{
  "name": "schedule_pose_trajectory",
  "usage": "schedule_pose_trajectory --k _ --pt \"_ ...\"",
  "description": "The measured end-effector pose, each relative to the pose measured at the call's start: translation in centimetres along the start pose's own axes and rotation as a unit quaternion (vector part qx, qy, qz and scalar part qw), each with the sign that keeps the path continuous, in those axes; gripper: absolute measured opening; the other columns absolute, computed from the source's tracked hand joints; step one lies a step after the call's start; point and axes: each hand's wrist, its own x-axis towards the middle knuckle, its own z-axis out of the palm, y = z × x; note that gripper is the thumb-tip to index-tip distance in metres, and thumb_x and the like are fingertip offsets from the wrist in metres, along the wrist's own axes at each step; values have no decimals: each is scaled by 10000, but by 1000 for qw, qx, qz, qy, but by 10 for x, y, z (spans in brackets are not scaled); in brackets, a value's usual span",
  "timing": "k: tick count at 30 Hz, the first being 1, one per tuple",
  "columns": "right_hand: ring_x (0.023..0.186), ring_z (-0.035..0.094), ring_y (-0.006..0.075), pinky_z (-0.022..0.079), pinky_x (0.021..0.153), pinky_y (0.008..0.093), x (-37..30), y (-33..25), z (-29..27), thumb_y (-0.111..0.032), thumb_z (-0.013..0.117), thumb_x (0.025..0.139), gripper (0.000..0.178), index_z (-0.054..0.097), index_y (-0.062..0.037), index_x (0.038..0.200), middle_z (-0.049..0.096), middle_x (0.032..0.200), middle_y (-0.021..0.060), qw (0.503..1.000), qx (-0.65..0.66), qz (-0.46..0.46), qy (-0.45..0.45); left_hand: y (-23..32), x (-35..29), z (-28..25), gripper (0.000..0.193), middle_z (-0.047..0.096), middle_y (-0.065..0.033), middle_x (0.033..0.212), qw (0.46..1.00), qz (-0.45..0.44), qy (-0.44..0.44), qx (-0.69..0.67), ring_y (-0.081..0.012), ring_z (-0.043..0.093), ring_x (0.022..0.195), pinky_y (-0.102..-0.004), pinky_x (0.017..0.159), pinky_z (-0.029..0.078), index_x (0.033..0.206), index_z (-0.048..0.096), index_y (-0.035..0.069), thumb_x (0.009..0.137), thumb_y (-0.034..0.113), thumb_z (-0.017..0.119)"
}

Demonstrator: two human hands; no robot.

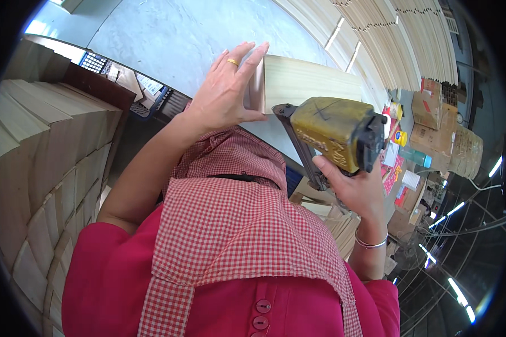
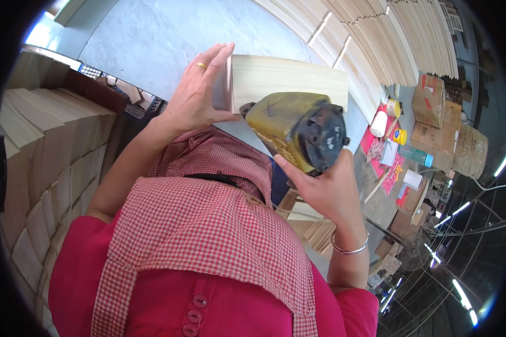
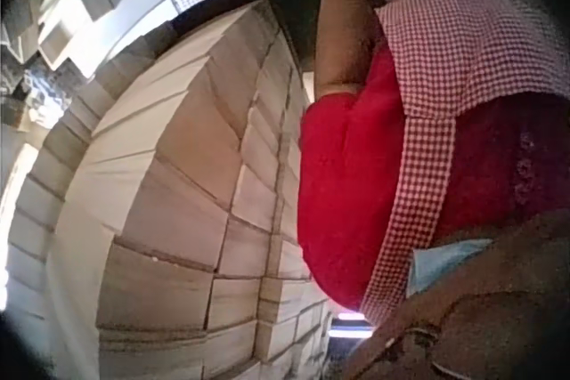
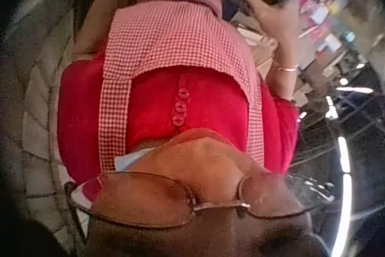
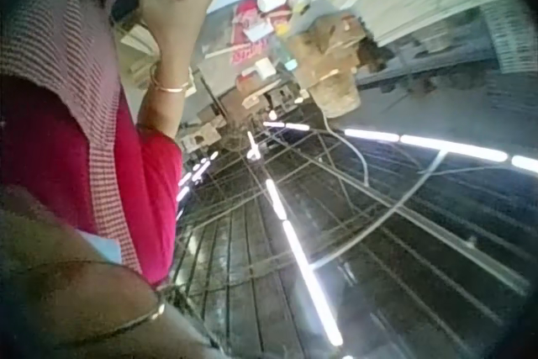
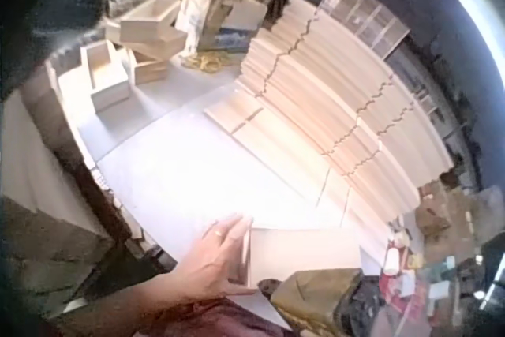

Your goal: The person assembles small rectangular wooden boxes by applying glue to the frame and attaching a wooden base. They use a pneumatic nail gun to secure the base to the frame and then stack the finished boxes on a nearby pile.

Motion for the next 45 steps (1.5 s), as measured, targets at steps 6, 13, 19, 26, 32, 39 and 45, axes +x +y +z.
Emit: schedule_pose_trajectory --k 6,13,19,26,32,39,45 --pt "845 741 163 575 750 339 28 -18 -1 -222 834 872 346 747 50 1068 789 941 129 994 74 76 -34 1 -2 -2 1321 385 -227 1590 1000 -23 -8 2 -376 295 1525 -539 1251 230 1608 196 18 590 340 974" --pt "884 749 186 574 777 344 42 -17 1 -224 827 879 357 744 48 1094 787 979 141 997 65 25 -30 0 -4 -2 1304 388 -237 1583 1000 -20 1 0 -370 308 1519 -538 1252 228 1605 217 17 593 352 969" --pt "886 750 189 573 784 331 48 -15 -2 -199 835 865 328 738 52 1053 780 941 143 996 76 2 -43 0 -4 -2 1300 422 -236 1562 1000 -26 -8 4 -357 317 1520 -538 1256 222 1604 216 16 599 362 965" --pt "640 672 122 541 588 300 22 3 -12 -176 834 869 325 711 64 1050 748 883 105 994 86 57 39 0 -5 -3 1281 434 -243 1551 1000 -26 -12 7 -362 345 1502 -523 1251 240 1599 218 7 610 345 959" --pt "686 634 99 522 609 277 -36 101 -46 -139 784 901 406 602 38 1218 638 843 40 941 125 214 231 28 -3 -39 1050 595 -268 1382 973 -185 -14 -138 -358 601 1288 -407 1108 463 1544 319 -73 746 302 889" --pt "894 715 356 565 802 432 -115 313 -16 -86 687 902 617 455 31 1462 664 1141 247 920 -142 205 304 -6 -75 -93 778 630 -265 1324 557 -504 -7 -660 -355 606 1283 -445 1066 517 1370 528 -108 1037 593 463" --pt "1096 669 471 531 919 549 -127 372 -1 -145 743 880 694 455 -59 1505 674 1228 294 843 -243 401 263 22 -95 -84 756 735 -225 1065 559 -525 79 -637 -336 726 1033 -442 945 584 1200 620 -91 1064 611 374"
